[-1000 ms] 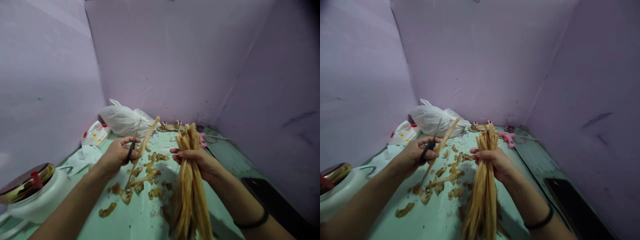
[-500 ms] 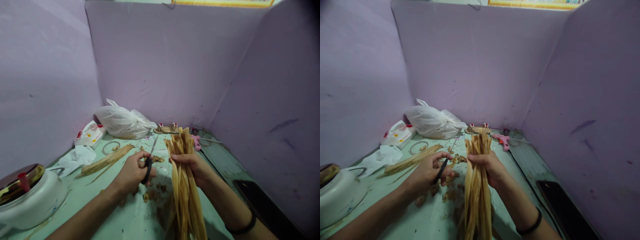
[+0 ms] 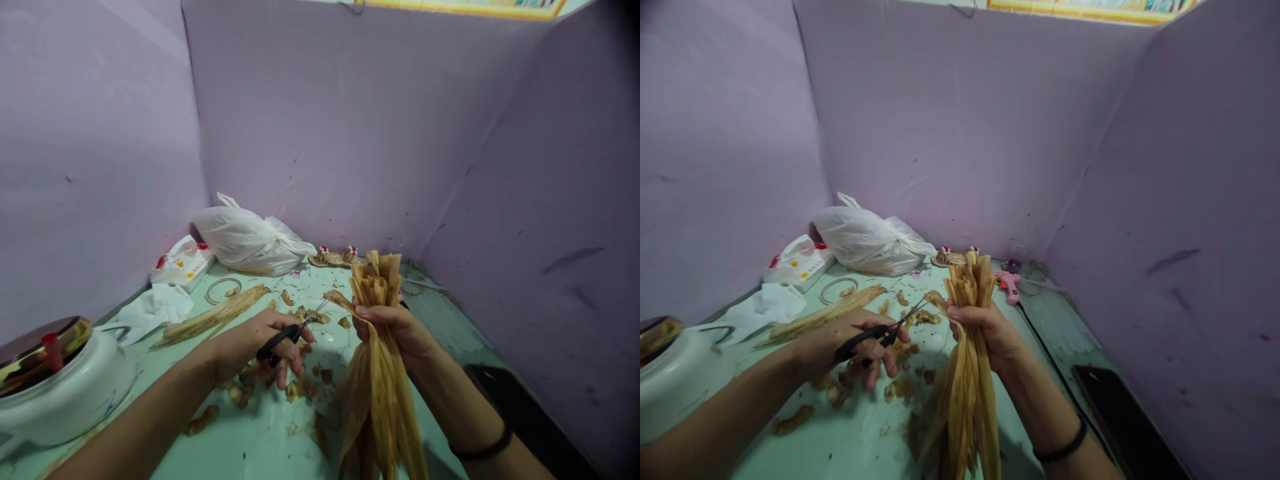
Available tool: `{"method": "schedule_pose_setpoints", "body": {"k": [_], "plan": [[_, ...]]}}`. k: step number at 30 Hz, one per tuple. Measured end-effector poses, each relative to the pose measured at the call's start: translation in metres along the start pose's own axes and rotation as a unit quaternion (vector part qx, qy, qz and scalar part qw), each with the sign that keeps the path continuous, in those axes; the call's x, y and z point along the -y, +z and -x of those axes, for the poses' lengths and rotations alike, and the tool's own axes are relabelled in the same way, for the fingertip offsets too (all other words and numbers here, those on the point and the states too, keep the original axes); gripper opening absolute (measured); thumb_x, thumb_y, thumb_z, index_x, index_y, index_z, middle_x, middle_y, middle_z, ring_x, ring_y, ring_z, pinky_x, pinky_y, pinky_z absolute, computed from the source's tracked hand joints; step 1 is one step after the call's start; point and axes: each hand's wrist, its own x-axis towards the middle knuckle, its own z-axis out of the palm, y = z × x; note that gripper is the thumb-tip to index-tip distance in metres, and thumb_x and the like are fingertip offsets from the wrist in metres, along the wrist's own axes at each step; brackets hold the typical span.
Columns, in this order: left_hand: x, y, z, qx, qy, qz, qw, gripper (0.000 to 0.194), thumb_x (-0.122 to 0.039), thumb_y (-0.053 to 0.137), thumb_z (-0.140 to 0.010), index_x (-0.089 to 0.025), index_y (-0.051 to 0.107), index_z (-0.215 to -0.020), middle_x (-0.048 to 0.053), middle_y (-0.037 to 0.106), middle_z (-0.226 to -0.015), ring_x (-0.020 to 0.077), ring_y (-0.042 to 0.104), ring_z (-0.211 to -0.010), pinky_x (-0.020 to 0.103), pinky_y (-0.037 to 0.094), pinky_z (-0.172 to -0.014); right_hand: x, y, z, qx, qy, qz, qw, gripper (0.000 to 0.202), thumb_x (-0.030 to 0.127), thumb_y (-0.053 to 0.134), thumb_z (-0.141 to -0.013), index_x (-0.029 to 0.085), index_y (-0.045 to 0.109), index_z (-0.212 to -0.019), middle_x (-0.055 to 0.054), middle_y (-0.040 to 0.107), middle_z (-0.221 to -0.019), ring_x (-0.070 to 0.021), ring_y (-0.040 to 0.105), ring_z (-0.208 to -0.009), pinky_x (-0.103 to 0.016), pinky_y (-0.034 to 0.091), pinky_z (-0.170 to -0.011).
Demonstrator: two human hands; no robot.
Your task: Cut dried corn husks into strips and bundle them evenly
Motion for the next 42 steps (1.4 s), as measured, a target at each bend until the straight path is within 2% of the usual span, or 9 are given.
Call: {"method": "schedule_pose_setpoints", "body": {"k": [6, 13, 17, 21, 27, 31, 34, 42], "plan": [[0.007, 0.008, -0.009, -0.002, -0.013, 0.025, 1.0, 0.047, -0.02, 0.062, -0.054, -0.012, 0.056, -0.1, 0.008, 0.069, -0.073, 0.0139, 0.061, -0.046, 0.016, 0.026, -0.031, -0.007, 0.006, 0.001, 0.026, 0.006, 0.037, 0.999, 0.023, 0.018, 0.074, -0.046, 0.015, 0.06, -0.064, 0.005, 0.051, -0.047, -0.0051, 0.043, -0.038, -0.017, 0.031, -0.036], [0.01, 0.009, -0.011, -0.011, -0.029, 0.02, 0.999, 0.046, -0.015, 0.061, -0.053, -0.013, 0.053, -0.098, 0.007, 0.068, -0.075, 0.014, 0.061, -0.047, 0.016, 0.036, -0.032, -0.004, 0.007, 0.001, 0.022, 0.008, 0.055, 0.998, 0.019, 0.018, 0.071, -0.046, 0.014, 0.059, -0.06, 0.004, 0.05, -0.046, -0.0052, 0.043, -0.038, -0.018, 0.031, -0.036], [0.006, 0.01, -0.009, -0.017, -0.036, 0.016, 0.999, 0.044, -0.015, 0.06, -0.054, -0.013, 0.052, -0.098, 0.007, 0.068, -0.073, 0.0145, 0.061, -0.044, 0.016, 0.034, -0.029, -0.002, 0.005, 0.001, 0.018, -0.006, 0.048, 0.999, 0.019, 0.016, 0.071, -0.047, 0.013, 0.06, -0.063, 0.004, 0.05, -0.046, -0.005, 0.043, -0.038, -0.017, 0.031, -0.037], [0.002, 0.006, -0.005, -0.038, -0.025, -0.004, 0.999, 0.041, -0.014, 0.058, -0.055, -0.013, 0.054, -0.096, 0.006, 0.067, -0.069, 0.0151, 0.061, -0.042, 0.014, 0.028, -0.027, -0.002, 0.003, 0.001, 0.015, 0.008, 0.05, 0.999, 0.024, 0.017, 0.073, -0.047, 0.014, 0.06, -0.067, 0.004, 0.052, -0.047, -0.0055, 0.044, -0.038, -0.018, 0.032, -0.037], [0.002, 0.002, -0.003, -0.032, -0.03, -0.033, 0.998, 0.035, -0.014, 0.057, -0.061, -0.014, 0.055, -0.096, 0.003, 0.066, -0.062, 0.0117, 0.055, -0.036, 0.015, 0.021, -0.027, -0.002, 0.0, 0.001, 0.02, 0.027, 0.052, 0.998, 0.026, 0.018, 0.075, -0.046, 0.014, 0.06, -0.067, 0.005, 0.052, -0.048, -0.0046, 0.044, -0.037, -0.016, 0.032, -0.036], [0.0, 0.002, -0.001, 0.011, -0.001, -0.039, 0.999, 0.037, -0.019, 0.06, -0.063, -0.016, 0.055, -0.099, 0.004, 0.068, -0.074, 0.0122, 0.06, -0.047, 0.016, 0.029, -0.034, -0.002, -0.001, 0.001, 0.046, 0.022, 0.051, 0.997, 0.022, 0.017, 0.074, -0.047, 0.013, 0.061, -0.065, 0.004, 0.052, -0.048, -0.0043, 0.044, -0.038, -0.015, 0.033, -0.037], [0.001, 0.002, -0.001, 0.006, 0.011, -0.032, 0.999, 0.041, -0.016, 0.06, -0.059, -0.017, 0.056, -0.1, 0.004, 0.068, -0.077, 0.013, 0.062, -0.054, 0.017, 0.033, -0.039, -0.002, 0.002, 0.002, 0.07, 0.022, 0.044, 0.996, 0.022, 0.015, 0.073, -0.046, 0.014, 0.062, -0.065, 0.004, 0.053, -0.05, -0.0049, 0.047, -0.04, -0.015, 0.035, -0.038], [0.003, 0.001, -0.004, 0.011, -0.001, -0.026, 1.0, 0.045, -0.008, 0.055, -0.054, -0.017, 0.056, -0.098, 0.006, 0.069, -0.079, 0.0165, 0.065, -0.057, 0.017, 0.033, -0.037, -0.001, 0.004, 0.006, 0.083, 0.032, 0.03, 0.996, 0.02, 0.014, 0.073, -0.047, 0.014, 0.063, -0.065, 0.003, 0.055, -0.049, -0.0055, 0.047, -0.04, -0.016, 0.037, -0.039]]}}
